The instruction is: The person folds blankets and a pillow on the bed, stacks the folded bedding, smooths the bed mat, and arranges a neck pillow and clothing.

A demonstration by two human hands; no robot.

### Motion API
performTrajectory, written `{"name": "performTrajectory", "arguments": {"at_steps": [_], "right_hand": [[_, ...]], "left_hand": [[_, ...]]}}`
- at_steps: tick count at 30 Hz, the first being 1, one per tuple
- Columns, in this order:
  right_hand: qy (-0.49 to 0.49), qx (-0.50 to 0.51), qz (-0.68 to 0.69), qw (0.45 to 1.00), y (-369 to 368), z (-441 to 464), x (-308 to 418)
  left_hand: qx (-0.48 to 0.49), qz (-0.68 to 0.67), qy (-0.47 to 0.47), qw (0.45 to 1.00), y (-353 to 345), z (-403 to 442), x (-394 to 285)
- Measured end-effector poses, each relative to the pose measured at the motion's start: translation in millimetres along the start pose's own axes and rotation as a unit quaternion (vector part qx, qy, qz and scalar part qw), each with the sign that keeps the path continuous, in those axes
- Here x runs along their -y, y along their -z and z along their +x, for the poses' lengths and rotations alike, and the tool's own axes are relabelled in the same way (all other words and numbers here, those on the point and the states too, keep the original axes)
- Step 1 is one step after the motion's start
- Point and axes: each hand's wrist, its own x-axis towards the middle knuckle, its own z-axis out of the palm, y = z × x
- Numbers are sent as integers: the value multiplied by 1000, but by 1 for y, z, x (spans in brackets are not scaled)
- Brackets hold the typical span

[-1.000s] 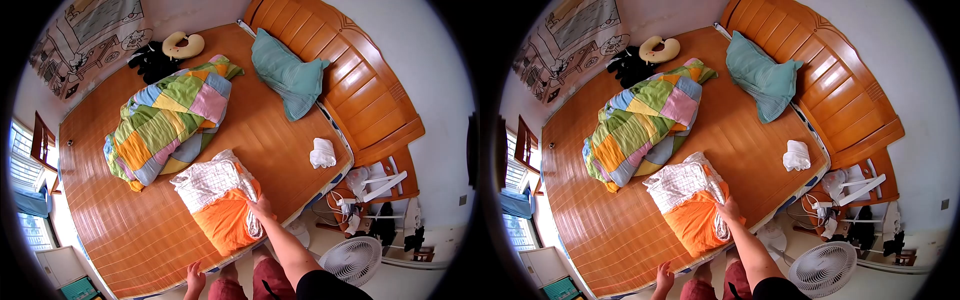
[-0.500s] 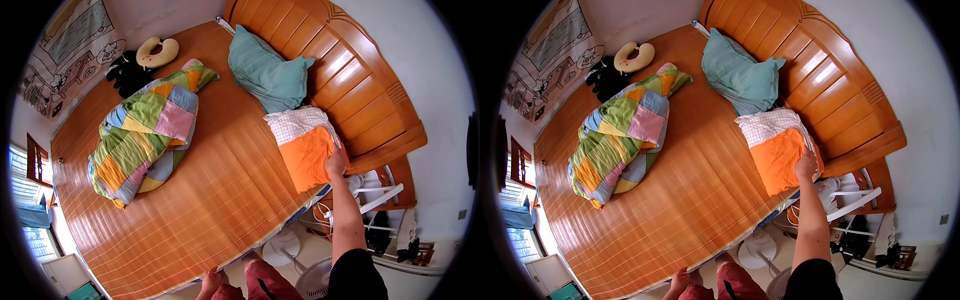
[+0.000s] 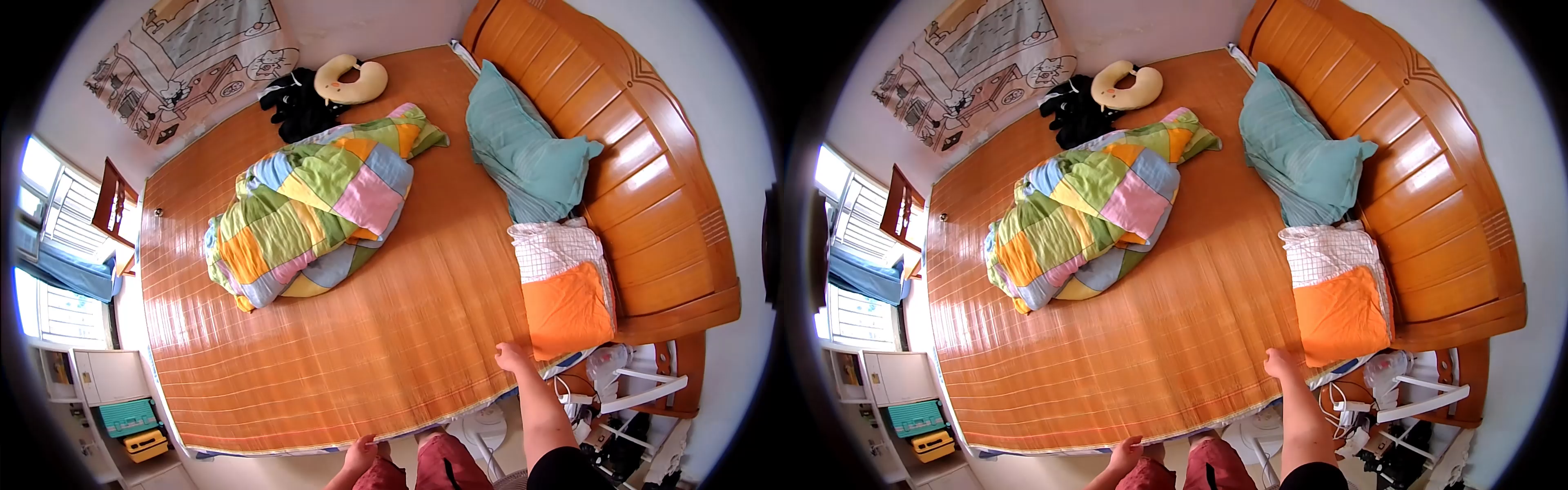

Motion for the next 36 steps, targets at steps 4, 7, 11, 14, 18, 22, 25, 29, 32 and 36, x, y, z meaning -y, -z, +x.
{"name": "performTrajectory", "arguments": {"at_steps": [4,7,11,14,18,22,25,29,32,36], "right_hand": [[65,-38,82,994,8,50,40],[113,-95,66,987,56,67,113],[212,-245,52,944,107,110,215],[249,-292,67,921,155,106,302],[309,-359,15,881,192,114,380],[263,-384,-52,884,213,123,421],[140,-373,-72,915,209,108,438],[130,-280,-28,951,196,140,445],[135,-263,-69,953,183,124,458],[312,-283,100,901,158,87,461]], "left_hand": [[-15,-96,-6,995,-9,-5,30],[-3,-193,-19,981,-1,-20,31],[-49,-326,54,943,26,-47,14],[-118,-295,31,948,-3,-47,88],[-145,-347,74,924,-10,-47,127],[-157,-443,129,873,-4,-44,119],[-181,-462,126,859,24,-52,78],[-166,-412,119,888,23,-53,69],[-140,-371,136,908,17,-49,79],[-146,-436,70,885,11,-27,96]]}}
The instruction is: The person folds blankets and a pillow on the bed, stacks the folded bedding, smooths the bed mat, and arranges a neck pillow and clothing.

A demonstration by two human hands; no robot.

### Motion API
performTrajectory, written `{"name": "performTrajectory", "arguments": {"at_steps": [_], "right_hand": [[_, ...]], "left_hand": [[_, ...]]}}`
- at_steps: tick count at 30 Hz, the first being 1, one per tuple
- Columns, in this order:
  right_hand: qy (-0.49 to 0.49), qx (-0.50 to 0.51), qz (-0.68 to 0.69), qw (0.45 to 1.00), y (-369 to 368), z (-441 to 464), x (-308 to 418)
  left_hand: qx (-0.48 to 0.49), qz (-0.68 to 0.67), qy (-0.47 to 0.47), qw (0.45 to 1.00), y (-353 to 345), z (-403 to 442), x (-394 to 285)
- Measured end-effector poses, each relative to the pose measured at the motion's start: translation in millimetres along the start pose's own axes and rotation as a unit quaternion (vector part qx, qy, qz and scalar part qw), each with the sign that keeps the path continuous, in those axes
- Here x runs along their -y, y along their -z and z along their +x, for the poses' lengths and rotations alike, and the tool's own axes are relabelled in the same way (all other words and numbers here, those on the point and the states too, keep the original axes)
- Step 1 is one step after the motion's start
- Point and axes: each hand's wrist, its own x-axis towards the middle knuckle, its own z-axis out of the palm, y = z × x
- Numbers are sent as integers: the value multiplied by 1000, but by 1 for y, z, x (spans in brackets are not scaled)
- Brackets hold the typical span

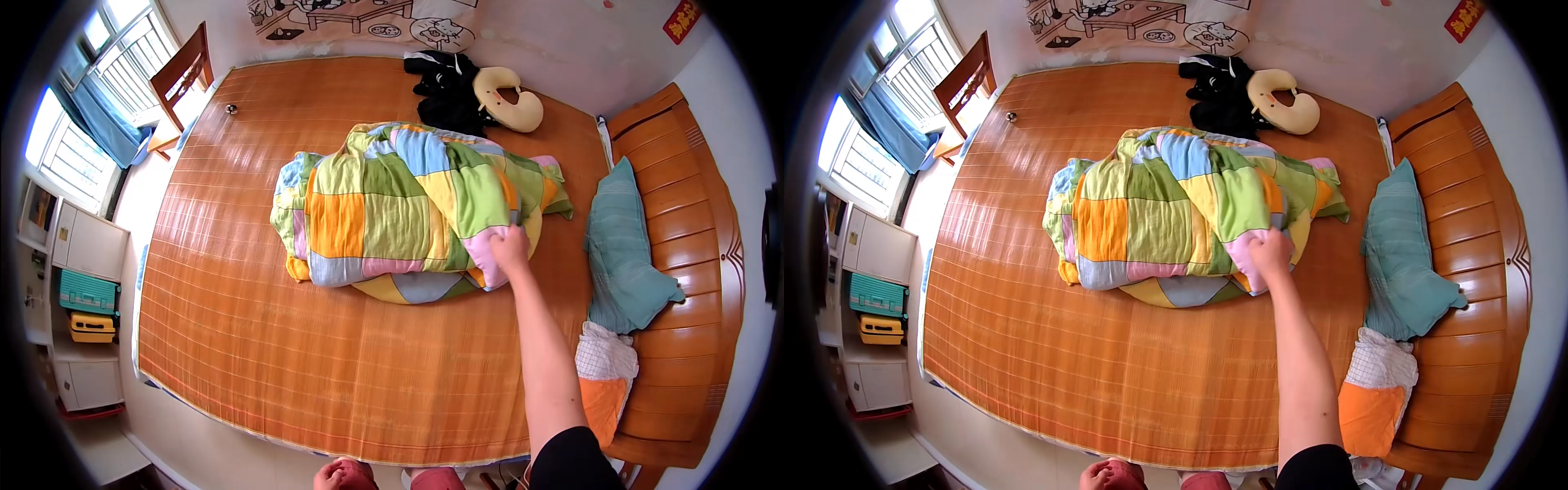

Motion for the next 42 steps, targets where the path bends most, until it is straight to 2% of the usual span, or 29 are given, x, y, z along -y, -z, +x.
{"name": "performTrajectory", "arguments": {"at_steps": [1,3,4,5,6,8,9,10,11,13,15,17,19,21,22,23,24,26,27,28,29,31,32,34,35,38,39,41,42], "right_hand": [[69,5,61,996,-5,-27,14],[321,-11,40,946,-19,-101,41],[376,107,35,920,-18,-145,51],[435,186,9,881,-19,-193,54],[457,205,86,861,-24,-247,48],[382,395,124,826,-27,-344,8],[342,504,60,791,-23,-379,-19],[236,614,-12,753,-15,-406,-45],[199,658,-61,724,-5,-424,-73],[85,784,-177,589,-3,-455,-155],[24,783,-161,600,14,-461,-215],[-73,678,-110,723,28,-443,-230],[-107,478,-23,871,38,-408,-210],[-215,426,135,868,59,-351,-134],[-207,416,198,863,35,-343,-146],[-185,355,250,881,-8,-343,-165],[-162,292,302,893,-43,-349,-172],[-210,321,429,818,-52,-341,-103],[-174,334,418,827,-68,-342,-87],[-158,333,430,824,-72,-341,-63],[-174,319,396,844,-66,-342,-46],[-162,366,412,818,-78,-352,-48],[-162,366,413,818,-76,-361,-49],[-70,323,328,885,-50,-374,-38],[-52,311,321,893,-41,-384,-39],[-54,292,308,904,-7,-417,-26],[-56,273,317,907,-2,-429,-22],[-108,209,323,917,-7,-455,-19],[-140,178,324,919,-5,-460,-8]], "left_hand": [[3,2,-2,1000,2,12,-1],[-6,26,10,1000,6,35,-12],[-6,30,9,999,3,38,-36],[-22,-72,-1,997,-1,42,-64],[-40,-171,-10,984,-2,42,-89],[-53,-207,-27,976,0,43,-115],[-61,-250,-38,966,-1,43,-124],[-55,-243,-17,968,-3,43,-127],[-56,-242,-13,969,-7,42,-127],[-42,-239,42,969,-16,45,-120],[-6,-242,70,968,-27,53,-96],[5,-272,77,959,-44,48,-101],[-2,-292,67,954,-58,49,-105],[-104,-208,32,972,-65,53,-114],[-138,-178,-30,974,-61,67,-101],[-173,-147,-94,969,-50,85,-90],[-227,-80,-96,966,-39,92,-96],[-260,-12,-69,963,-24,87,-142],[-275,24,-115,954,-9,102,-139],[-280,77,-104,951,3,104,-155],[-265,72,-133,952,11,105,-169],[-278,179,-213,919,30,122,-177],[-278,180,-214,919,34,125,-180],[-268,223,-285,893,40,130,-203],[-270,259,-310,874,44,134,-211],[-222,264,-261,902,45,143,-235],[-183,293,-249,905,46,151,-236],[-29,170,-253,952,41,159,-228],[28,171,-233,957,39,161,-219]]}}
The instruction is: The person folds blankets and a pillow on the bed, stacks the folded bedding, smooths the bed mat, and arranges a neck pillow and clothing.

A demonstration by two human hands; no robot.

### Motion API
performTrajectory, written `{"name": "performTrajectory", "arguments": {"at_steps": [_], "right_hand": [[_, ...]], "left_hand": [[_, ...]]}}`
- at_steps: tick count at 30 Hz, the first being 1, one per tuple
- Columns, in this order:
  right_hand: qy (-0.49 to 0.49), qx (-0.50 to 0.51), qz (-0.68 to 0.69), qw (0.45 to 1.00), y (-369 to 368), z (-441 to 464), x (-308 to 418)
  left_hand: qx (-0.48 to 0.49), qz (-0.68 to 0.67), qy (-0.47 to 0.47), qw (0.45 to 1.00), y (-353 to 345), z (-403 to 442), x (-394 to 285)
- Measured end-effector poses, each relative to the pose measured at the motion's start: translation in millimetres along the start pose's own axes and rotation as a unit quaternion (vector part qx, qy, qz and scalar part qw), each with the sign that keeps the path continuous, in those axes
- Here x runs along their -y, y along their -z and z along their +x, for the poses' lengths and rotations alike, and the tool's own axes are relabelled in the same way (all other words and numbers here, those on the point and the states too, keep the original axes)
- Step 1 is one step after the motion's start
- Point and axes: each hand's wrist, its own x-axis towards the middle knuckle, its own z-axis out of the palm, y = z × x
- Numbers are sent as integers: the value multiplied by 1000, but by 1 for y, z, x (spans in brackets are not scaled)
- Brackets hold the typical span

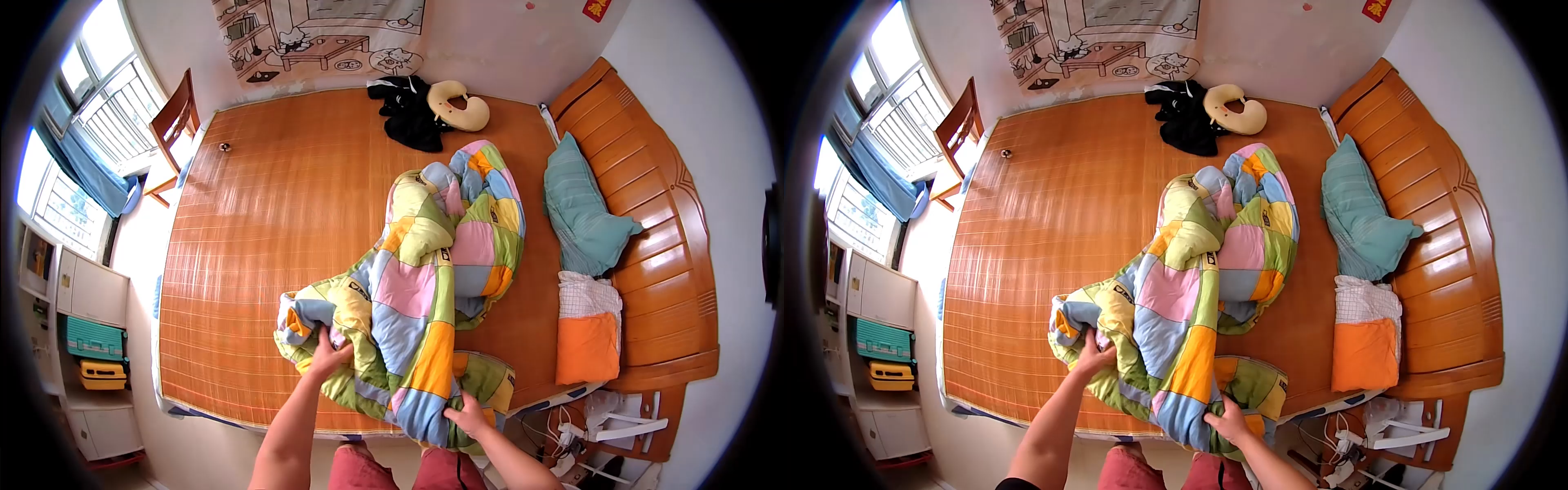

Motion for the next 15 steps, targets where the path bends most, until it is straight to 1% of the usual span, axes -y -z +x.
{"name": "performTrajectory", "arguments": {"at_steps": [1,2,3,4,5,6,7,8,9,10,11,12,13,15], "right_hand": [[-18,-35,10,999,-4,-6,5],[-26,-96,28,995,-13,-6,11],[-20,-131,29,991,-19,-3,31],[-16,-167,23,986,-23,7,47],[20,-183,-14,983,-21,22,63],[90,-189,22,978,-23,38,87],[163,-214,-21,963,-30,43,120],[177,-226,-29,957,-37,46,155],[205,-200,-25,958,-49,40,194],[246,-162,-39,955,-67,31,222],[283,-90,-107,949,-84,18,242],[380,-60,-217,897,-103,9,245],[377,30,-260,888,-125,-6,244],[245,231,-356,872,-168,-31,225]], "left_hand": [[55,-14,12,998,-7,-6,2],[129,-41,4,991,-4,-13,5],[202,-65,-8,977,2,-23,-3],[141,-97,-48,984,21,-40,-33],[75,-116,30,990,49,-43,-49],[-13,-238,15,971,83,-33,-43],[-42,-301,-5,953,133,-34,-44],[-92,-339,-32,936,178,-48,-61],[-137,-399,-75,904,217,-52,-48],[-152,-432,-91,885,253,-66,-37],[-167,-462,-109,864,282,-86,-31],[-202,-492,-114,839,302,-111,-32],[-235,-521,-116,812,317,-135,-25],[-346,-413,-74,839,339,-171,30]]}}
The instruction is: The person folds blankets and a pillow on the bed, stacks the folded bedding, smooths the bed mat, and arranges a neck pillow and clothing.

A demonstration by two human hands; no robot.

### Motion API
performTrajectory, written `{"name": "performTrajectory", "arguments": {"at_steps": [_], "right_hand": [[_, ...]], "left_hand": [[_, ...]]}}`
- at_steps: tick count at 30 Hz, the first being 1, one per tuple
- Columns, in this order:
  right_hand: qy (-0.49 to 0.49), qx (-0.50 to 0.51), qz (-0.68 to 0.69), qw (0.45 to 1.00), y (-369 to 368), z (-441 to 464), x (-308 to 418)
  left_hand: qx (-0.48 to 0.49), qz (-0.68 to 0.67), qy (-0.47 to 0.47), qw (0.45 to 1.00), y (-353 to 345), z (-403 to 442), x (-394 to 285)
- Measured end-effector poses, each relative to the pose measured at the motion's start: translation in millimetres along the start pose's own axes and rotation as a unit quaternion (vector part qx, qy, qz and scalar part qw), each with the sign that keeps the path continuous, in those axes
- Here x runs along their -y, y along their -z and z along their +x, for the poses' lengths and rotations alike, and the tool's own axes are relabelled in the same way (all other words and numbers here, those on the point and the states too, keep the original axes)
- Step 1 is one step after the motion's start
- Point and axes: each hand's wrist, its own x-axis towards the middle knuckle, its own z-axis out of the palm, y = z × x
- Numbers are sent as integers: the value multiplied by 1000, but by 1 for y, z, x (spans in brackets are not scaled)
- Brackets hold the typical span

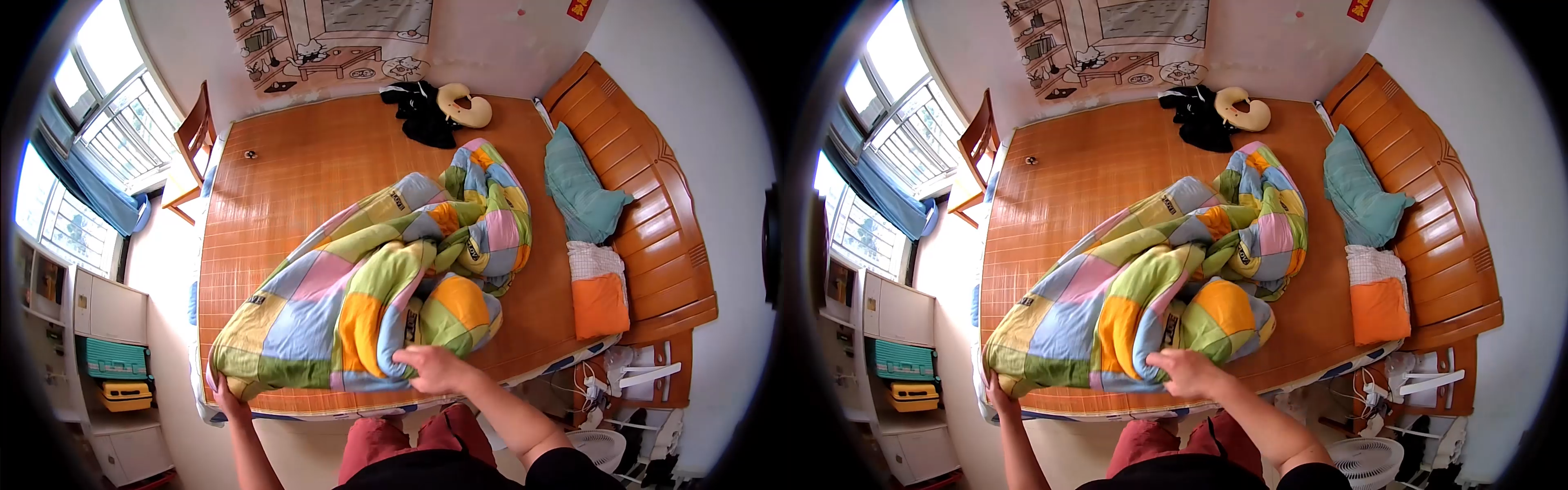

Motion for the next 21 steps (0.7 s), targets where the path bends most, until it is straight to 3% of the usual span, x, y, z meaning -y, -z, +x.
{"name": "performTrajectory", "arguments": {"at_steps": [2,5,6,8,10,14,15,17,18,19,20,21], "right_hand": [[13,140,39,989,-68,-5,-7],[-56,324,34,944,-138,-16,-15],[-55,335,22,940,-143,-23,-11],[-56,324,34,944,-146,-27,-13],[-30,303,72,950,-135,-29,-17],[-16,265,122,956,-139,-39,-39],[-26,249,124,960,-144,-44,-48],[-31,248,156,956,-139,-49,-59],[-37,248,180,951,-135,-51,-67],[-82,254,269,925,-134,-54,-80],[-86,184,299,932,-133,-58,-94],[-145,132,380,904,-141,-57,-115]], "left_hand": [[2,227,64,972,52,-21,15],[117,330,183,918,66,-69,46],[137,393,283,864,65,-78,64],[258,412,247,839,7,-115,73],[302,396,240,833,-18,-122,132],[456,615,100,636,-119,-155,147],[456,617,101,633,-123,-159,157],[467,672,89,568,-128,-161,182],[467,676,87,564,-130,-160,182],[477,632,84,605,-130,-154,180],[484,588,83,643,-126,-147,177],[451,491,185,722,-124,-138,166]]}}
